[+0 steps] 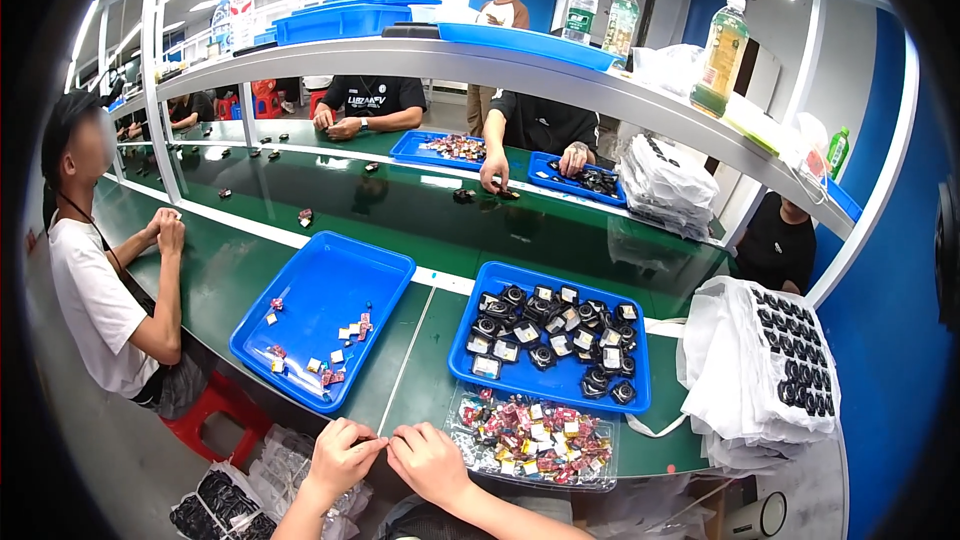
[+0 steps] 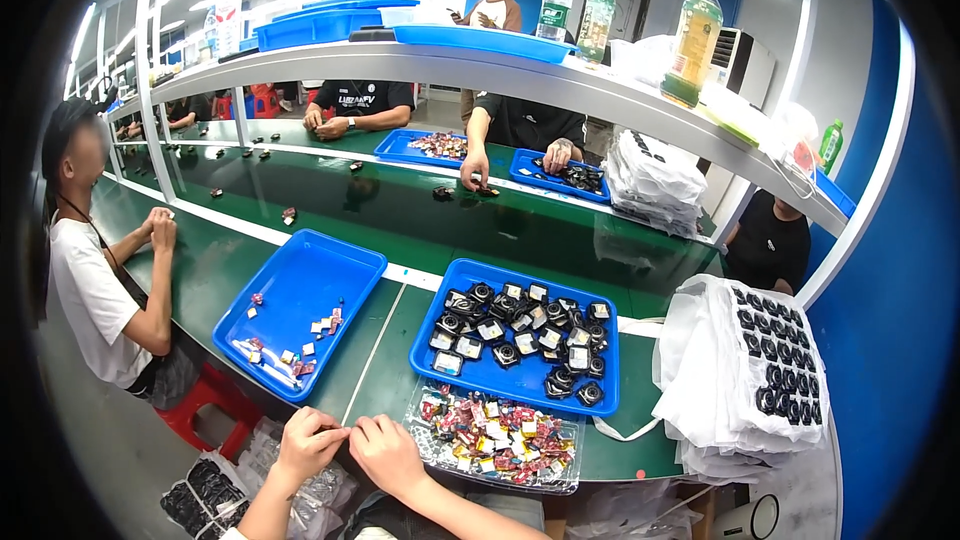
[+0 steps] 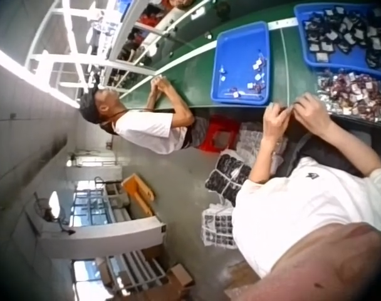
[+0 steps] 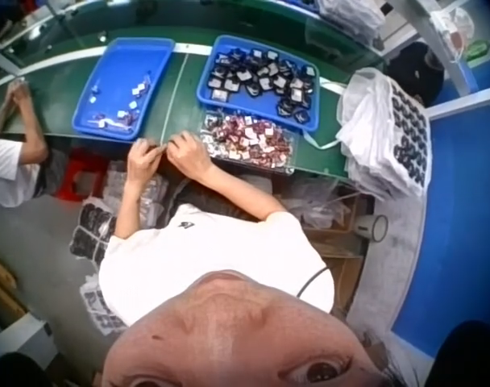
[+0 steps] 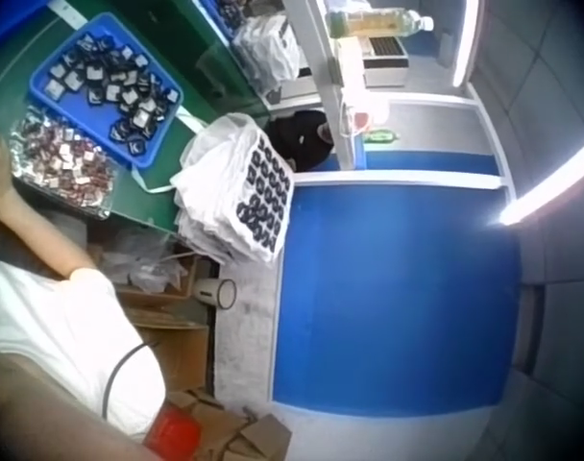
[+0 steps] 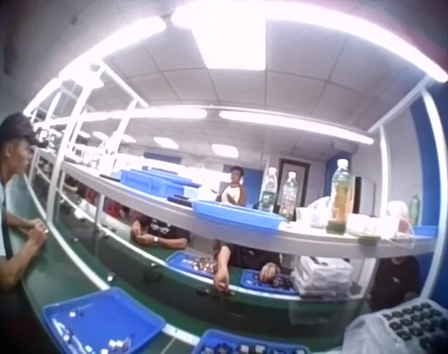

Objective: The recorder is assembling small electronic camera modules by applying colorful labels or stickers to them while seated at a factory production line.

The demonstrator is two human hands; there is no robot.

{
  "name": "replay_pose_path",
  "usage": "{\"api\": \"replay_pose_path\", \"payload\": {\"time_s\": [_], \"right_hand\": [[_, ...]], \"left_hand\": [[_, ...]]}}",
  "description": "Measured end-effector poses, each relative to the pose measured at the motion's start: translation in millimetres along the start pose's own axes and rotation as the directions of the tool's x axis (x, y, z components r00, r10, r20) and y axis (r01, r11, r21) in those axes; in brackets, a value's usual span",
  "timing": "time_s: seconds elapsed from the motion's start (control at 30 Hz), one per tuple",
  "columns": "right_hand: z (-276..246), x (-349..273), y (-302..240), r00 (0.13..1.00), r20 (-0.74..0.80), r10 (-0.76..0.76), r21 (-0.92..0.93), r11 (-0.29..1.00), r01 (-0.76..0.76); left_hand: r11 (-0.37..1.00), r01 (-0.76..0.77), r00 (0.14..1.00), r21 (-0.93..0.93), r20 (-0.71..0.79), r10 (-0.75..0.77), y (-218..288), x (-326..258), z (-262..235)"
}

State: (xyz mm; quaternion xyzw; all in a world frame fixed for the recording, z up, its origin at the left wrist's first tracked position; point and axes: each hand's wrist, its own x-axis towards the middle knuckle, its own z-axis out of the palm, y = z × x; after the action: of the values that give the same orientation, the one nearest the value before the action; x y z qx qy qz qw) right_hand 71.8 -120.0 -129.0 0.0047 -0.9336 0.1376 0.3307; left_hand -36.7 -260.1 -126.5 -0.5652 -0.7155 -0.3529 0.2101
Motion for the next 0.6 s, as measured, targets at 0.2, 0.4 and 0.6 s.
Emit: {"api": "replay_pose_path", "payload": {"time_s": [0.2, 0.4, 0.6], "right_hand": [[-16.5, 0.2, -7.1, 0.999, -0.029, -0.044, 0.087, 0.995, 0.046], [-62.5, 7.1, -4.3, 1.000, 0.016, 0.015, 0.383, 0.924, -0.020], [-129.8, 26.8, 41.9, 0.980, 0.004, 0.198, 0.627, 0.763, -0.157]], "left_hand": [[0.967, 0.135, 0.990, -0.217, -0.010, -0.140, 8.7, -6.8, -12.7], [0.771, 0.330, 0.943, -0.544, 0.229, -0.242, 23.7, 26.6, -34.2], [0.437, 0.365, 0.885, -0.822, 0.452, 0.112, 32.6, 122.6, -13.2]]}}
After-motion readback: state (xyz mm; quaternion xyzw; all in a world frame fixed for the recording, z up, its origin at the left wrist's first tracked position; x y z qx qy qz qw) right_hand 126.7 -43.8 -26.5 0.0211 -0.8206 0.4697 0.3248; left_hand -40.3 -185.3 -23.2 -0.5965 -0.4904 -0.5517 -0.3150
